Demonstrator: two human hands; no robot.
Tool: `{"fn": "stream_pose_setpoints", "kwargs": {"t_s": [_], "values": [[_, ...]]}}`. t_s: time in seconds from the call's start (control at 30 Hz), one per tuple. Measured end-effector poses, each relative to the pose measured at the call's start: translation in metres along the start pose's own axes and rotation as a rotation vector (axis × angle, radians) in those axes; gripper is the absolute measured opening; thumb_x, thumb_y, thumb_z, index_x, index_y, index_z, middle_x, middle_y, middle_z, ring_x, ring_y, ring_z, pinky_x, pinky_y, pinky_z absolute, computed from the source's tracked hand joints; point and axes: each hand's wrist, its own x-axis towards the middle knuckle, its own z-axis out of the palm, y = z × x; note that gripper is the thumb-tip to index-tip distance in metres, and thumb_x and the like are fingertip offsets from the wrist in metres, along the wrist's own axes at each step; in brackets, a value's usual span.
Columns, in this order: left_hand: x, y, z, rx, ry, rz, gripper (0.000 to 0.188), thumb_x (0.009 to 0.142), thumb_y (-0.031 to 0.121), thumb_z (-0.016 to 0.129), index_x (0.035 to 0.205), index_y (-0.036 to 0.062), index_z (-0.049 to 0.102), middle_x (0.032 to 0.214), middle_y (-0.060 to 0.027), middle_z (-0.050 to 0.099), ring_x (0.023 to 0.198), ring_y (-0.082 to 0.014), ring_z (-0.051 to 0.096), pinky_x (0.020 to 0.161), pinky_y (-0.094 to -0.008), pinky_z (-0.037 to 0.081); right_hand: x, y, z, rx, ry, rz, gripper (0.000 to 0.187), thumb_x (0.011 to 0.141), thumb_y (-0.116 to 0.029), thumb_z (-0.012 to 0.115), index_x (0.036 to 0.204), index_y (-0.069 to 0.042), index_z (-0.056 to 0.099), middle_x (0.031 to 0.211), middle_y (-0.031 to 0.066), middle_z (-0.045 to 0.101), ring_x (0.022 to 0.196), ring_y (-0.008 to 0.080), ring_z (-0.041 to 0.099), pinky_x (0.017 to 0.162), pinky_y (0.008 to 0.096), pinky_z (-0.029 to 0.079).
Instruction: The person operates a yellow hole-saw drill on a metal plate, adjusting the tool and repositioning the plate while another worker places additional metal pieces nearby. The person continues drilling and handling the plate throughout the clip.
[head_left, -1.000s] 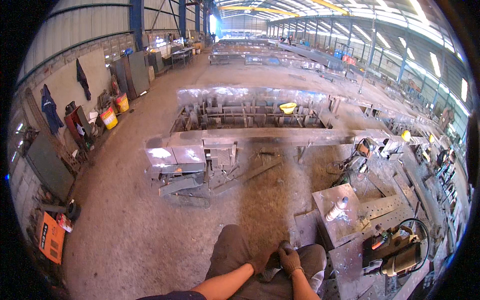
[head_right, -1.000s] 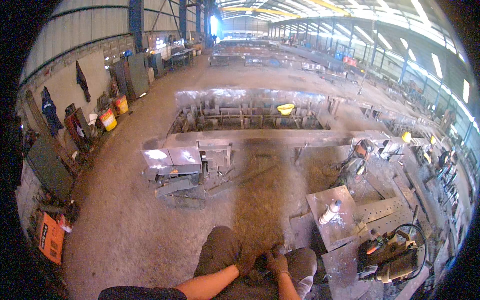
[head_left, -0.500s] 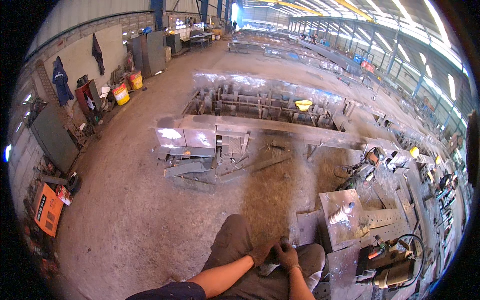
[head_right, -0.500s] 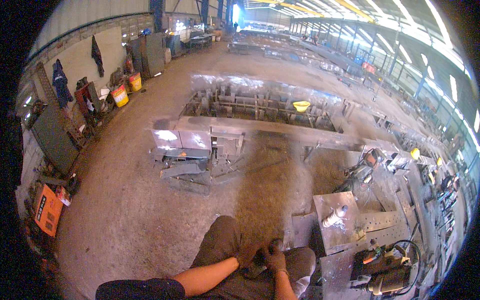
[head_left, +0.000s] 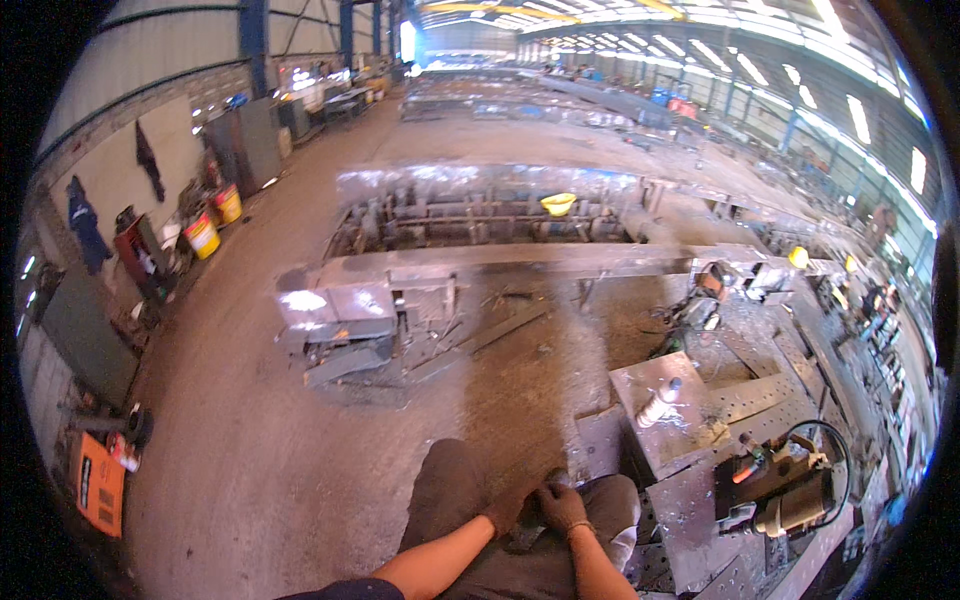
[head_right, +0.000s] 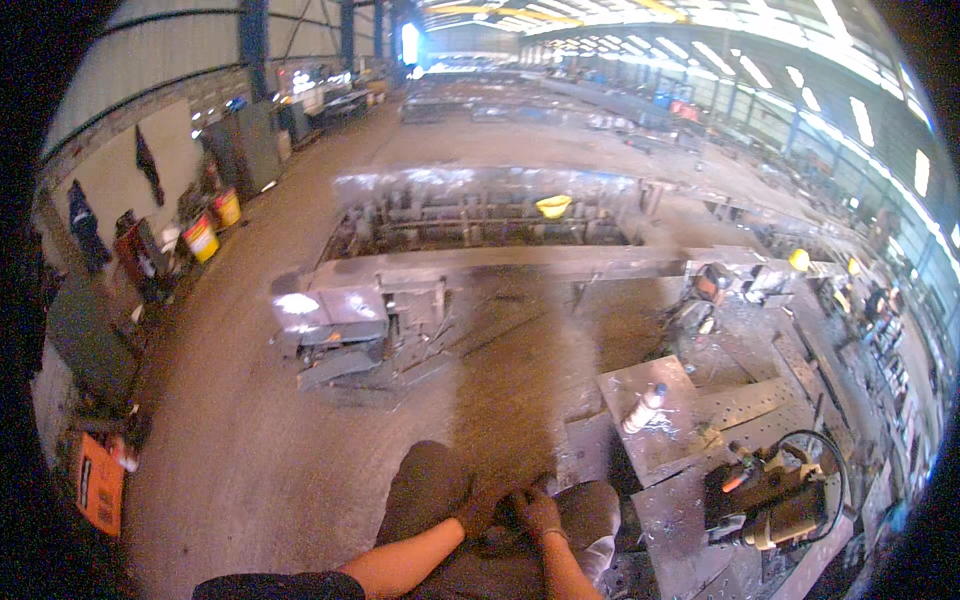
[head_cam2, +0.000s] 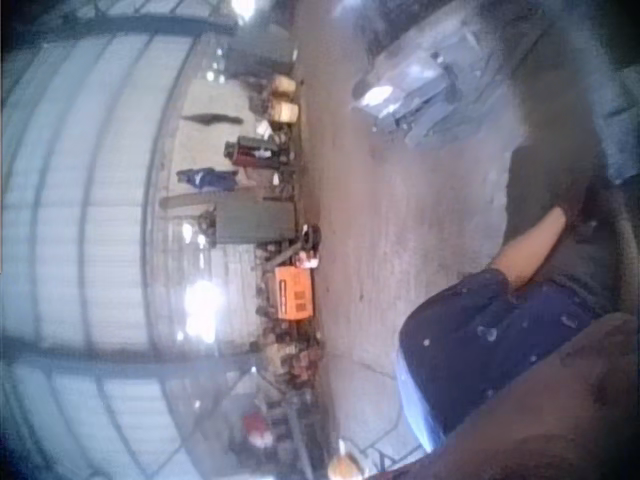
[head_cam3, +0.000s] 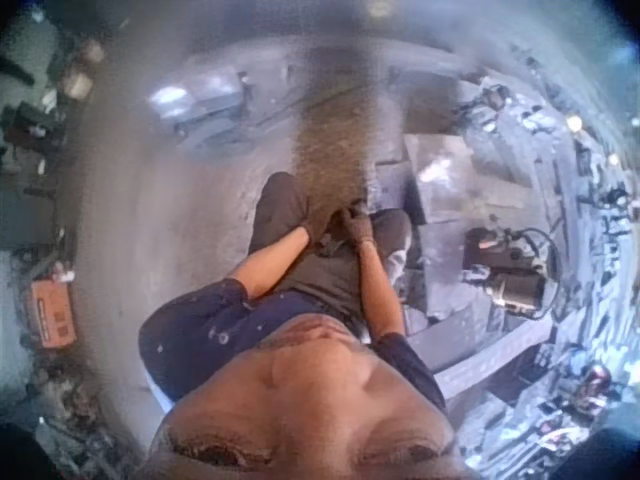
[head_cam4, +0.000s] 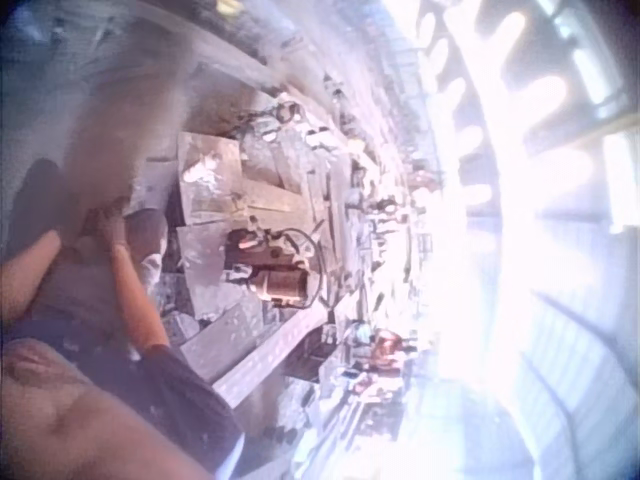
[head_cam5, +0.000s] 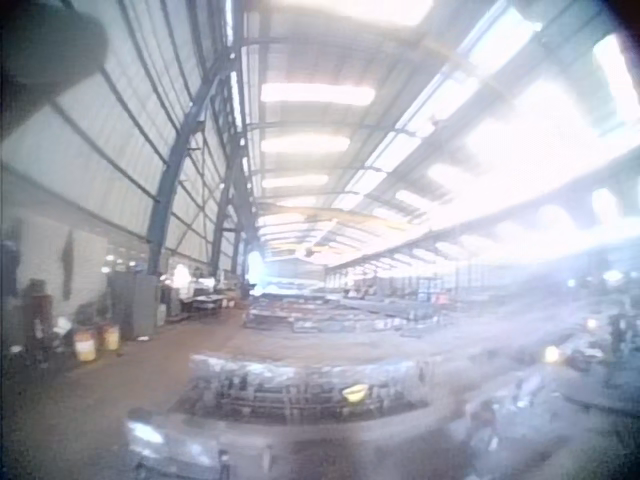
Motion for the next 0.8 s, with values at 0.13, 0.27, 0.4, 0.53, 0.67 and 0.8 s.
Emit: {"fn": "stream_pose_setpoints", "kwargs": {"t_s": [0.13,0.27,0.4,0.53,0.67,0.8], "values": [[-0.006,-0.018,0.012,-0.025,-0.087,-0.015,0.047,0.105,0.009,0.059,0.152,0.0060,0.063,0.153,-0.0198,0.065,0.139,-0.0342,0.061,0.119,-0.0450,0.046,-0.010,-0.007,-0.005,-0.074,-0.059,0.037,0.063,0.104,-0.055,0.066,0.130,0.000,0.077,0.129,0.0284,0.077,0.126,0.0463,0.072,0.108,0.0486,0.055],[-0.010,-0.043,0.003,-0.060,-0.125,-0.181,0.052,0.107,0.014,0.058,0.159,0.0099,0.057,0.163,-0.0192,0.059,0.152,-0.0356,0.053,0.129,-0.0476,0.039,-0.014,-0.035,-0.005,0.018,-0.036,-0.034,0.061,0.104,-0.054,0.066,0.131,0.000,0.076,0.129,0.0283,0.076,0.126,0.0464,0.071,0.108,0.0491,0.055],[0.002,0.012,-0.002,-0.231,-0.129,-0.215,0.045,0.108,0.010,0.055,0.153,0.0084,0.062,0.152,-0.0200,0.066,0.140,-0.0327,0.062,0.119,-0.0436,0.047,-0.018,-0.016,-0.012,0.047,-0.018,0.008,0.061,0.104,-0.056,0.066,0.131,-0.002,0.077,0.129,0.0275,0.077,0.127,0.0461,0.071,0.108,0.0488,0.055],[0.008,0.018,-0.014,-0.131,-0.136,-0.273,0.046,0.106,0.005,0.057,0.152,0.0076,0.063,0.148,-0.0199,0.068,0.135,-0.0320,0.066,0.117,-0.0428,0.049,-0.011,-0.017,-0.007,0.006,-0.033,0.024,0.061,0.104,-0.056,0.066,0.133,-0.004,0.077,0.130,0.0265,0.077,0.127,0.0461,0.071,0.109,0.0482,0.055],[0.007,0.030,-0.013,-0.042,-0.146,-0.180,0.048,0.106,0.007,0.058,0.153,0.0084,0.061,0.152,-0.0193,0.067,0.137,-0.0319,0.065,0.120,-0.0442,0.048,-0.002,-0.001,-0.008,-0.041,-0.009,0.019,0.060,0.105,-0.055,0.065,0.136,-0.004,0.076,0.132,0.0269,0.076,0.127,0.0462,0.071,0.110,0.0491,0.055],[-0.004,0.004,-0.016,0.118,-0.174,-0.132,0.054,0.102,0.013,0.067,0.155,0.0080,0.058,0.157,-0.0196,0.062,0.146,-0.0374,0.057,0.125,-0.0470,0.044,-0.013,-0.024,-0.006,-0.024,-0.030,0.014,0.060,0.105,-0.053,0.065,0.136,-0.003,0.075,0.132,0.0272,0.076,0.127,0.0461,0.071,0.110,0.0496,0.054]]}}
